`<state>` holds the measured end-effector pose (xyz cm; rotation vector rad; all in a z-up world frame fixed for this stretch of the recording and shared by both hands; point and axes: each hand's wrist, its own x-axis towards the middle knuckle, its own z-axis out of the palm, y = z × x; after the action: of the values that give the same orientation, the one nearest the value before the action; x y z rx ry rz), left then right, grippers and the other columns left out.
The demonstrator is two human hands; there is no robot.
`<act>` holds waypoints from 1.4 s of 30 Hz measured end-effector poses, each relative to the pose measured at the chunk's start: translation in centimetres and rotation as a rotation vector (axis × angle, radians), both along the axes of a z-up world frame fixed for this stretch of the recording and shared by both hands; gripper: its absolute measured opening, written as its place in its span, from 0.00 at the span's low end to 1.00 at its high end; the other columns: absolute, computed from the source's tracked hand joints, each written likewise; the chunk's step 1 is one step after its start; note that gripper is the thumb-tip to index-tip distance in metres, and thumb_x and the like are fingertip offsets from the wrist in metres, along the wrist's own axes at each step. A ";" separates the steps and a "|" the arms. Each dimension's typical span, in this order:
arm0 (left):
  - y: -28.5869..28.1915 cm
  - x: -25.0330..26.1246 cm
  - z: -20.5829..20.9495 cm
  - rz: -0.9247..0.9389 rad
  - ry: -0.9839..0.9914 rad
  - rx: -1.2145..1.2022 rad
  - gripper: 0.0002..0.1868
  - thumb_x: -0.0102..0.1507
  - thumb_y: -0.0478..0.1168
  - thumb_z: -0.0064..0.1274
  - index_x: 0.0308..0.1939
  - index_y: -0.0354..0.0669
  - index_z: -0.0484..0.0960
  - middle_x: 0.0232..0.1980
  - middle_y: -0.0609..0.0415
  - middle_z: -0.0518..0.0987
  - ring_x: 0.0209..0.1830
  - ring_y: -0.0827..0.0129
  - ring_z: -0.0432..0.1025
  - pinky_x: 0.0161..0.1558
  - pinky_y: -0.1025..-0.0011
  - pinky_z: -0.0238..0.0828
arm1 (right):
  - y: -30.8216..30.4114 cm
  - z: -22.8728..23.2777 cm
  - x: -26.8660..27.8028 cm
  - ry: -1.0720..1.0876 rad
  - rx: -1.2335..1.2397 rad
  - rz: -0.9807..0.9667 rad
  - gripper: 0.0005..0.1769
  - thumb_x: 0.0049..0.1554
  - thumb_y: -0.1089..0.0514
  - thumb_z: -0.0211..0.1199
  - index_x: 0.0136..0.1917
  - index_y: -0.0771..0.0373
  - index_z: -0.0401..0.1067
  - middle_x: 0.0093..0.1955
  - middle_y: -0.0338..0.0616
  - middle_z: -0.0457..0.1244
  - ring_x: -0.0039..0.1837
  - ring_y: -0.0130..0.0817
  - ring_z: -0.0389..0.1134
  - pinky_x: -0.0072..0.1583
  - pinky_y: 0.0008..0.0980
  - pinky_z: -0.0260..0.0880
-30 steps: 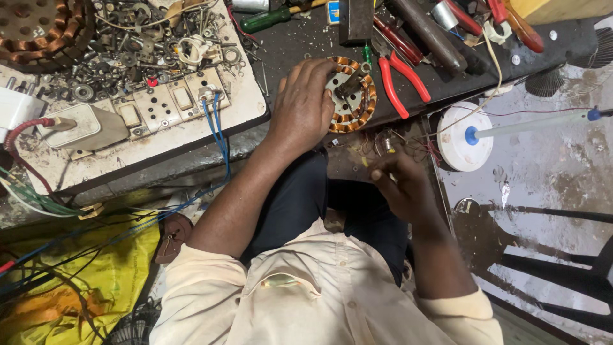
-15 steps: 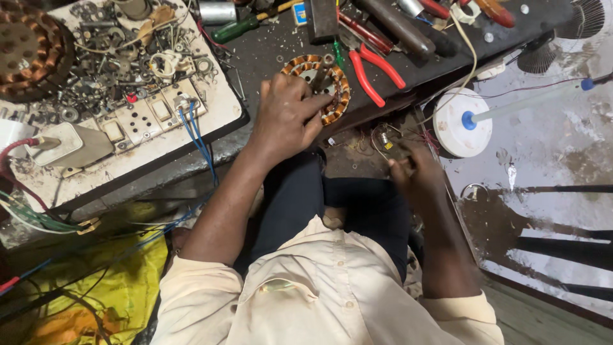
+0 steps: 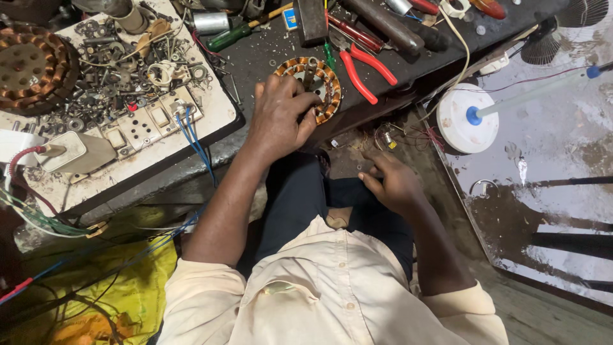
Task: The person works on a circular copper-wound electrical component, likely a motor stator, using pliers to adjust and trim copper wires. They repeatedly rotate the component and use the pliers to pull, bend, and cut wires around the central hub.
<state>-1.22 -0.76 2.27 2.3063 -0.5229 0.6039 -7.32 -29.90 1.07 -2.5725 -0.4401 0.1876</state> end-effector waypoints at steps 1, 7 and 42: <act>0.0 0.0 0.0 -0.006 -0.004 -0.005 0.12 0.60 0.41 0.62 0.46 0.46 0.89 0.42 0.53 0.72 0.49 0.57 0.64 0.51 0.57 0.56 | 0.0 0.1 0.4 -0.039 -0.011 0.021 0.28 0.56 0.52 0.70 0.67 0.60 0.70 0.60 0.50 0.67 0.56 0.43 0.73 0.56 0.42 0.72; 0.0 0.1 0.1 -0.004 0.011 -0.020 0.10 0.61 0.42 0.62 0.46 0.47 0.88 0.42 0.53 0.72 0.49 0.57 0.64 0.51 0.57 0.56 | 1.6 1.6 4.8 -0.547 0.062 0.048 0.28 0.62 0.53 0.70 0.71 0.66 0.67 0.71 0.57 0.62 0.71 0.53 0.64 0.70 0.47 0.66; 0.7 1.0 -1.2 -0.022 0.028 -0.066 0.09 0.59 0.41 0.60 0.43 0.51 0.89 0.41 0.55 0.71 0.49 0.60 0.65 0.51 0.57 0.57 | 1.5 3.1 6.9 0.065 0.435 -0.174 0.33 0.57 0.48 0.65 0.70 0.70 0.68 0.61 0.51 0.68 0.60 0.34 0.69 0.61 0.30 0.67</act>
<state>-0.20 -0.09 1.10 2.2412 -0.5070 0.5693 -0.37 -28.43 4.20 -2.1552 -0.2029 0.0996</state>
